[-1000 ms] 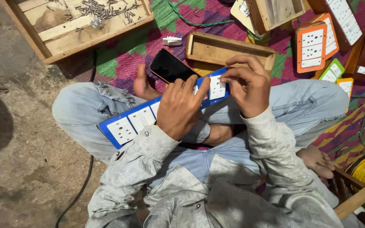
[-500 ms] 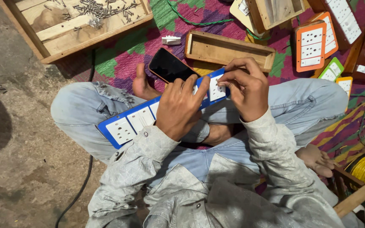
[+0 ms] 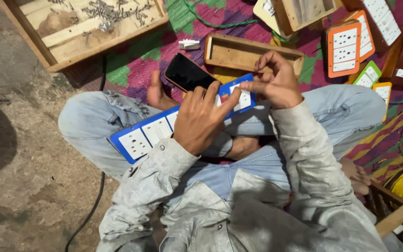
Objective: The person assembles a blue power strip by inserting white socket modules into slots and securing them with screws. They repeatedly flip the strip to access the back, pick screws from a wooden box, and tighten each module in sequence.
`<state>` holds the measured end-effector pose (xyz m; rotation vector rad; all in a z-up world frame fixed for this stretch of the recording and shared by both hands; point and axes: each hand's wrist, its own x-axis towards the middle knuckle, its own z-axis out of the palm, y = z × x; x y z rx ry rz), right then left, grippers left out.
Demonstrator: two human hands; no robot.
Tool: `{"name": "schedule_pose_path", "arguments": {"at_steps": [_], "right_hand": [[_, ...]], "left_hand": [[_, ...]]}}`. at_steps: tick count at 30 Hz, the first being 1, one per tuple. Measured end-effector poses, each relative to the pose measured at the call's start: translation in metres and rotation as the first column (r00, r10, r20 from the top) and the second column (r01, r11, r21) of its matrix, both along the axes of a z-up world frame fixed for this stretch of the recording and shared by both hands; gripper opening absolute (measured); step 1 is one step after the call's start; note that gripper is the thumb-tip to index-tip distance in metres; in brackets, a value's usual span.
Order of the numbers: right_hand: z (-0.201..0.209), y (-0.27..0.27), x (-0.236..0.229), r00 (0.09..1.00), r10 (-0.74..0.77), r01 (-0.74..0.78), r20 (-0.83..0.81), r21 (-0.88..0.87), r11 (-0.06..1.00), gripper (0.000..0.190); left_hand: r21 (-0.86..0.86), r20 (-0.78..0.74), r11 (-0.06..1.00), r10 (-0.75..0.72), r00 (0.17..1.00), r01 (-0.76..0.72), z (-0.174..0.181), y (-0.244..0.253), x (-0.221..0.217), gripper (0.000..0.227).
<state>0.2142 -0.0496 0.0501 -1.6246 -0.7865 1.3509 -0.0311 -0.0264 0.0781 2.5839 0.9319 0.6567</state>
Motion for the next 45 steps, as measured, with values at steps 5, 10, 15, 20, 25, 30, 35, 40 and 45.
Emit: {"name": "schedule_pose_path", "arguments": {"at_steps": [5,10,15,20,25,30,35,40,45], "right_hand": [[-0.014,-0.006,0.007,0.991,0.128,-0.135,0.049,0.207,0.969,0.055],[0.006,-0.004,0.006,0.990,0.132,-0.139,0.044,0.267,0.954,0.051],[0.043,0.004,0.015,0.966,0.005,0.085,-0.257,0.338,0.937,0.035],[0.050,0.021,0.031,0.981,-0.134,0.169,-0.140,0.285,0.943,0.013],[0.014,0.050,0.032,0.993,0.072,-0.090,0.089,0.220,0.971,0.012],[-0.030,0.092,-0.002,0.950,0.246,-0.284,0.194,0.202,0.937,0.016],[-0.062,0.146,-0.060,0.661,0.281,-0.601,0.695,0.267,0.753,0.014],[-0.093,0.211,-0.117,0.495,0.210,-0.717,0.843,0.259,0.648,0.009],[-0.119,0.267,-0.158,0.331,0.023,-0.750,0.943,0.248,0.613,0.012]], "left_hand": [[0.012,-0.025,0.999,-0.043,0.999,0.043,0.004,0.000,0.002,0.068],[0.054,-0.012,0.998,-0.034,0.999,0.035,0.016,0.001,0.003,0.076],[0.009,0.062,1.000,-0.023,0.998,0.023,0.044,0.009,-0.001,0.098],[0.007,0.208,0.992,0.121,0.971,-0.125,0.071,0.030,-0.016,0.091],[-0.193,0.584,0.958,0.286,0.760,-0.213,0.086,0.047,-0.059,0.075],[-0.586,0.810,0.788,0.568,0.144,0.188,0.062,0.070,-0.105,0.070],[-0.454,0.740,0.679,0.648,-0.180,0.577,0.000,0.090,-0.117,0.068],[-0.318,0.710,0.687,0.629,-0.317,0.653,-0.023,0.085,-0.134,0.076],[-0.392,0.710,0.784,0.591,-0.383,0.482,-0.025,0.075,-0.123,0.076]]}}
